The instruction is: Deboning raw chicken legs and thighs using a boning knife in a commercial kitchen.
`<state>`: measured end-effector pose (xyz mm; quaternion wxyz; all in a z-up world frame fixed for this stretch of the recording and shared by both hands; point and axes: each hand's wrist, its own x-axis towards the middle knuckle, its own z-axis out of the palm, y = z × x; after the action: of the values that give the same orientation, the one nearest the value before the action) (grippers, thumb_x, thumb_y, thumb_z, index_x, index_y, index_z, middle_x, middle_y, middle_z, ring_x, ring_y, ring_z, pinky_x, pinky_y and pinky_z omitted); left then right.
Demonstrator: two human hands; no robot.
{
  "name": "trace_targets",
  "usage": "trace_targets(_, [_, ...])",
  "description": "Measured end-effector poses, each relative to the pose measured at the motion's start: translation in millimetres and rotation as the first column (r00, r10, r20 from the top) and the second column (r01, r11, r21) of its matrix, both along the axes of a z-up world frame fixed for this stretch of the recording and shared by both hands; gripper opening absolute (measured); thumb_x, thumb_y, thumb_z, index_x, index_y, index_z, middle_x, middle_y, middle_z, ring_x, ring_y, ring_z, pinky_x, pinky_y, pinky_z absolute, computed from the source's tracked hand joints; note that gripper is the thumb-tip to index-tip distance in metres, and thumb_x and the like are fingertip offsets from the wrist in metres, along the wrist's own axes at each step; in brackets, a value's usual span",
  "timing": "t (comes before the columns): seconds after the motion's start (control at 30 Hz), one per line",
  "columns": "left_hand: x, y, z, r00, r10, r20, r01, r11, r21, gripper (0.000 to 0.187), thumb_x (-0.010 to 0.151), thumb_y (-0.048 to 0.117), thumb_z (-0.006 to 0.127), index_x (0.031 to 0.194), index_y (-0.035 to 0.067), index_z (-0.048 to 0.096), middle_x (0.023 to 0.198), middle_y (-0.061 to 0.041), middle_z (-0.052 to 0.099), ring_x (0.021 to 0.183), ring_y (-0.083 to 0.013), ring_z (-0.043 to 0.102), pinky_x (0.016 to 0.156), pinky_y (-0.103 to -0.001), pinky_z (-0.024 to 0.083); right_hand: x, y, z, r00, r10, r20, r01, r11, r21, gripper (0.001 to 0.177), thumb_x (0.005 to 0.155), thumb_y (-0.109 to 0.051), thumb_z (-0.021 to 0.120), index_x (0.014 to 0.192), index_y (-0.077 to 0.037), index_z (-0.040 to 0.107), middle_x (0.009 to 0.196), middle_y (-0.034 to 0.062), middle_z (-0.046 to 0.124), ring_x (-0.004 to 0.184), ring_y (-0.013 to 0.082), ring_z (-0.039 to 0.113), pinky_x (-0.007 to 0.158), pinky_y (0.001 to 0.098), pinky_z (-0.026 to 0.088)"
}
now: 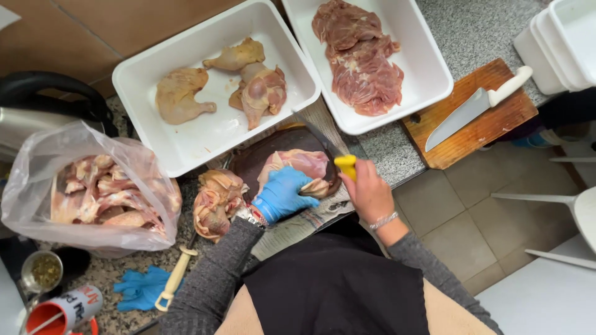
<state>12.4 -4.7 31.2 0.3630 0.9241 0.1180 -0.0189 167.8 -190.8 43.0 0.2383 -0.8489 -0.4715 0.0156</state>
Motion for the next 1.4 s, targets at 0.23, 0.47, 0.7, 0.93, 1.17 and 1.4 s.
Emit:
trace_targets(0.23, [10.2,26.6,34.4,0.957,-0.106,0.271,-0.002,0.93,0.369,0.024,0.07,0.032,0.077,0.085,0.015,0.071,0.081,-0.01,0.068,0.081,-0.0364,0.067,0.069,-0.052,0.048,45.7,-52.9,12.5,0.94,0.053,-0.338,-0.108,0.983,-0.148,0.056,0.093,-0.038,0.071,0.115,0.005,0.044,0.085,0.0217,0.065,0.074,0.0412,0.067,0.062,0.0461,0.055])
trace_targets(0.47, [27.8,24.5,52.4,0.986,-0.167,0.009,0.164,0.977,0.138,0.016,0.086,0.019,0.069,0.101,0.015,0.066,0.096,-0.009,0.069,0.087,-0.0356,0.07,0.068,-0.048,0.055,47.3,-28.1,-6.0,0.465,-0.096,-0.88,-0.214,0.952,-0.217,0.029,0.103,-0.035,0.05,0.109,-0.009,0.06,0.073,0.0003,0.055,0.054,0.0104,0.054,0.048,0.0297,0.047])
trace_targets(0.7, [53.3,29.8,55.9,0.959,-0.278,-0.059,0.284,0.933,0.22,0.018,0.082,0.025,0.071,0.097,0.017,0.066,0.097,-0.01,0.07,0.086,-0.0364,0.071,0.066,-0.05,0.055,27.0,2.3,-22.8,0.434,0.074,-0.898,-0.448,0.883,-0.144,0.034,0.106,-0.042,0.044,0.105,-0.01,0.056,0.066,-0.0015,0.054,0.046,0.0075,0.052,0.044,0.0244,0.045])
trace_targets(0.93, [75.4,27.3,60.0,0.906,-0.356,-0.23,0.408,0.878,0.249,0.035,0.071,0.033,0.08,0.099,0.016,0.066,0.1,-0.012,0.068,0.092,-0.0389,0.071,0.07,-0.051,0.057,13.3,-52.4,-10.4,0.07,-0.17,-0.983,-0.328,0.927,-0.183,0.039,0.105,-0.046,0.041,0.106,-0.011,0.056,0.065,-0.0012,0.053,0.041,0.0049,0.045,0.035,0.0217,0.037])
trace_targets(1.17, [110.4,45.2,11.2,0.903,-0.251,-0.35,0.315,0.938,0.141,0.022,0.089,0.02,0.07,0.11,0.016,0.068,0.111,-0.017,0.07,0.101,-0.0401,0.07,0.082,-0.049,0.057,-2.2,-113.1,5.1,-0.017,-0.208,-0.978,-0.29,0.937,-0.194,0.037,0.106,-0.045,0.043,0.105,-0.01,0.055,0.063,-0.0014,0.05,0.041,0.0034,0.043,0.034,0.0199,0.033])
trace_targets(1.4, [98.6,73.5,-43.8,0.986,-0.129,-0.103,0.101,0.966,-0.239,0.032,0.095,0.026,0.067,0.122,0.01,0.06,0.115,-0.016,0.075,0.11,-0.0374,0.07,0.092,-0.044,0.055,-22.4,-127.3,10.4,-0.089,-0.261,-0.961,-0.056,0.965,-0.257,0.032,0.104,-0.039,0.043,0.106,-0.009,0.055,0.065,0.0017,0.053,0.038,0.0062,0.041,0.033,0.0223,0.034])
